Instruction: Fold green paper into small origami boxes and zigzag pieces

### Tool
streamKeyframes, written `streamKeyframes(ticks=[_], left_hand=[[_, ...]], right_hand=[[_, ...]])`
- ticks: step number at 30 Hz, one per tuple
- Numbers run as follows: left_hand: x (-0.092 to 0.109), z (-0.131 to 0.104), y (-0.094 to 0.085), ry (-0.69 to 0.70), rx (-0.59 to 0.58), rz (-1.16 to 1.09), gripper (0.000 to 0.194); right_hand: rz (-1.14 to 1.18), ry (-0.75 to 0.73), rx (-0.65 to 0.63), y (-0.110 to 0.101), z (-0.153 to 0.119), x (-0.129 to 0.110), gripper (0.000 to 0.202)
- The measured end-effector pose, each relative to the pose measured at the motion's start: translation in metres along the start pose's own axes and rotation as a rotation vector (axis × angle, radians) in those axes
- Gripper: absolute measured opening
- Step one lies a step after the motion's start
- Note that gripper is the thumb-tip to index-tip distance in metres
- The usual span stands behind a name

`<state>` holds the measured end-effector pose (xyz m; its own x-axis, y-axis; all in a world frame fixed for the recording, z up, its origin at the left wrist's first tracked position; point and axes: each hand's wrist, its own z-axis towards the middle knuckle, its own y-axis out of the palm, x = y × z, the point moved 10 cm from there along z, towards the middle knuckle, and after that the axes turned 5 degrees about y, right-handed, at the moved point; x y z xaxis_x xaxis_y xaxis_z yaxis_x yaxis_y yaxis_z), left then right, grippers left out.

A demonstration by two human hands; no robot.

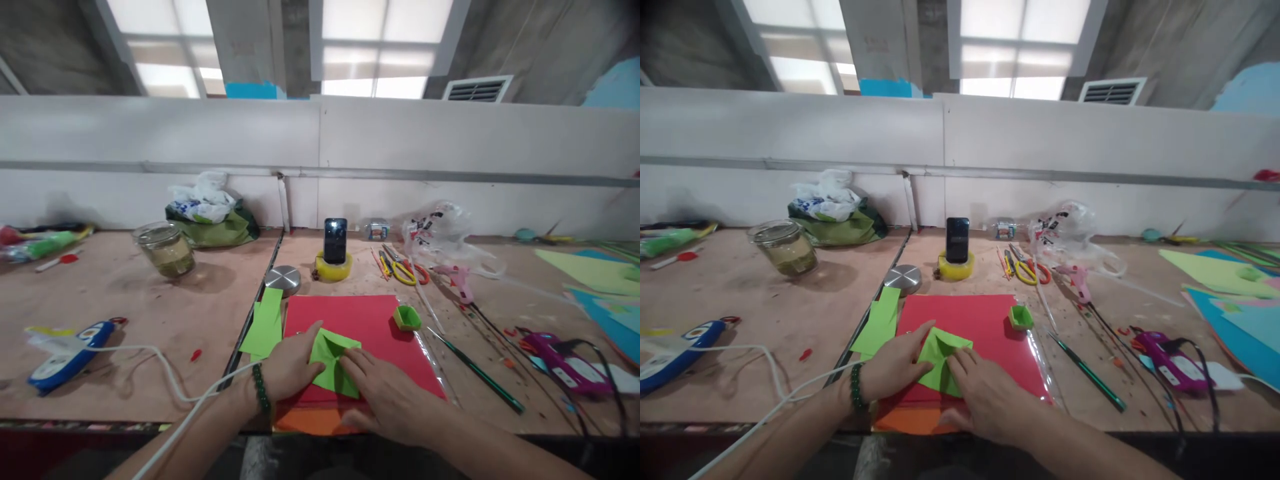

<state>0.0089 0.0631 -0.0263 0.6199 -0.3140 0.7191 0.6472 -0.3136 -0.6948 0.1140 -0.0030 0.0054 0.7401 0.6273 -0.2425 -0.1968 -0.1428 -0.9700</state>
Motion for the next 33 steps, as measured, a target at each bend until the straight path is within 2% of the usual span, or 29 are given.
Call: streamKeyframes(ticks=[2, 5, 8, 10, 12, 13, 15, 16, 18, 20, 24, 27, 29, 31, 33], left_hand=[[-0.007, 0.004, 0.005, -0.057, -0.015, -0.244, 0.077], [-0.005, 0.01, 0.006, -0.082, 0.002, -0.449, 0.075], [0.001, 0.011, -0.001, -0.107, 0.072, -0.637, 0.057], [0.006, 0.011, -0.009, -0.132, 0.129, -0.756, 0.044], [0.012, 0.012, -0.018, -0.149, 0.18, -0.865, 0.038], [0.016, 0.012, -0.021, -0.152, 0.199, -0.91, 0.035], [0.022, 0.016, -0.029, -0.147, 0.236, -0.978, 0.029], [0.026, 0.018, -0.032, -0.138, 0.25, -1.0, 0.025], [0.031, 0.024, -0.037, -0.111, 0.271, -1.028, 0.02], [0.034, 0.031, -0.04, -0.08, 0.274, -1.042, 0.016], [0.032, 0.043, -0.037, -0.034, 0.221, -1.068, 0.016], [0.026, 0.05, -0.027, 0.026, 0.091, -1.087, 0.037], [0.025, 0.051, -0.016, 0.088, -0.05, -1.065, 0.052], [0.02, 0.052, -0.009, 0.11, -0.101, -1.024, 0.051], [0.017, 0.052, -0.008, 0.15, -0.086, -0.967, 0.045]], right_hand=[[0.016, 0.039, -0.003, 0.0, 0.004, 0.004, 0.061], [0.021, 0.066, 0.006, 0.0, 0.007, 0.005, 0.053], [0.065, 0.053, 0.008, -0.004, 0.006, 0.003, 0.051], [0.105, 0.035, 0.052, -0.015, 0.006, 0.005, 0.063], [0.098, 0.038, 0.193, -0.036, 0.004, 0.016, 0.073], [0.08, 0.057, 0.303, -0.051, 0.003, 0.024, 0.071], [0.045, 0.132, 0.513, -0.077, -0.003, 0.044, 0.051], [0.053, 0.175, 0.571, -0.085, -0.005, 0.054, 0.043], [0.142, 0.211, 0.599, -0.092, -0.005, 0.069, 0.037], [0.292, 0.194, 0.555, -0.088, 0.001, 0.076, 0.037], [0.542, 0.095, 0.485, -0.073, 0.015, 0.073, 0.028], [0.639, 0.114, 0.547, -0.063, 0.02, 0.082, 0.024], [0.684, 0.154, 0.592, -0.056, 0.022, 0.093, 0.021], [0.712, 0.183, 0.606, -0.049, 0.024, 0.101, 0.019], [0.732, 0.184, 0.604, -0.044, 0.026, 0.105, 0.017]])
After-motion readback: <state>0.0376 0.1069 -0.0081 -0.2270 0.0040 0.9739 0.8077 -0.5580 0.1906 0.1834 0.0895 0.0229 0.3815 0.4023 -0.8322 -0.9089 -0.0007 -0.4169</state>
